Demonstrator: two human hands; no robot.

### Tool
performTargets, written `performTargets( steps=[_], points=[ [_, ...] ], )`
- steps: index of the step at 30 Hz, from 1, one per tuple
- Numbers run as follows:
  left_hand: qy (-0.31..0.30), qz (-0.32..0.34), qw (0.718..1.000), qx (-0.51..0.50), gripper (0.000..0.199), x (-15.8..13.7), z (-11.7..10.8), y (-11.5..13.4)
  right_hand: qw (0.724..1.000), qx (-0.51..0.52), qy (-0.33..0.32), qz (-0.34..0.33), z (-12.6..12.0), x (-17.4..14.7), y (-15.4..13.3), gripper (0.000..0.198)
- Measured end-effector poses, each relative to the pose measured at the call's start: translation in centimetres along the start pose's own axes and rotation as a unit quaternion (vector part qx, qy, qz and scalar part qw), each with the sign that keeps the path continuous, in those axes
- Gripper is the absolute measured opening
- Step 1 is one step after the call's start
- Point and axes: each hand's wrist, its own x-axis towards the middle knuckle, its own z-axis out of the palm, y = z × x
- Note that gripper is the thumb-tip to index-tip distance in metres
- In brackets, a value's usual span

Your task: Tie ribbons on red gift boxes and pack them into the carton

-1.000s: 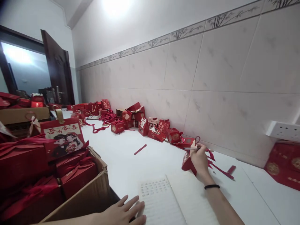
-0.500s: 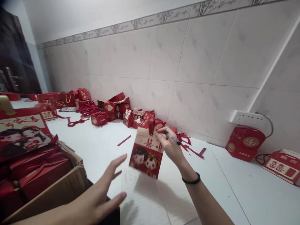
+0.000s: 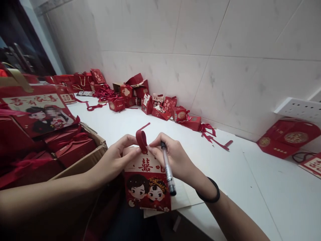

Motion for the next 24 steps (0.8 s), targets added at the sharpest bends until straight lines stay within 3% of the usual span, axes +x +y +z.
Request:
performTargets(
  steps=[3, 7, 12, 20, 24],
  points=[
    [0.01, 0.046, 0.999, -0.016, 0.019, -0.2, 0.1, -0.3, 1.0, -0.019, -0.006, -0.023, 0.0, -0.4, -0.1, 0.009],
    [-0.001, 0.107, 0.988, 0.109, 0.002, -0.6, 0.0, -0.3, 0.998, -0.047, 0.003, -0.032, 0.1, -0.8, -0.8, 0.008],
    [0.019, 0.193, 0.957, 0.218, 0.019, -0.6, 0.0, 0.0, 0.995, -0.078, -0.003, -0.054, 0.4, -1.3, -1.6, 0.008],
    [0.043, 0.216, 0.948, 0.228, 0.028, -0.8, 0.1, 0.5, 0.983, -0.148, 0.012, -0.11, 0.8, -1.6, -1.5, 0.02],
    [0.065, 0.216, 0.945, 0.237, 0.026, -0.8, 0.3, 0.7, 0.966, -0.199, 0.053, -0.159, 0.9, -1.8, -1.5, 0.017]
  ],
)
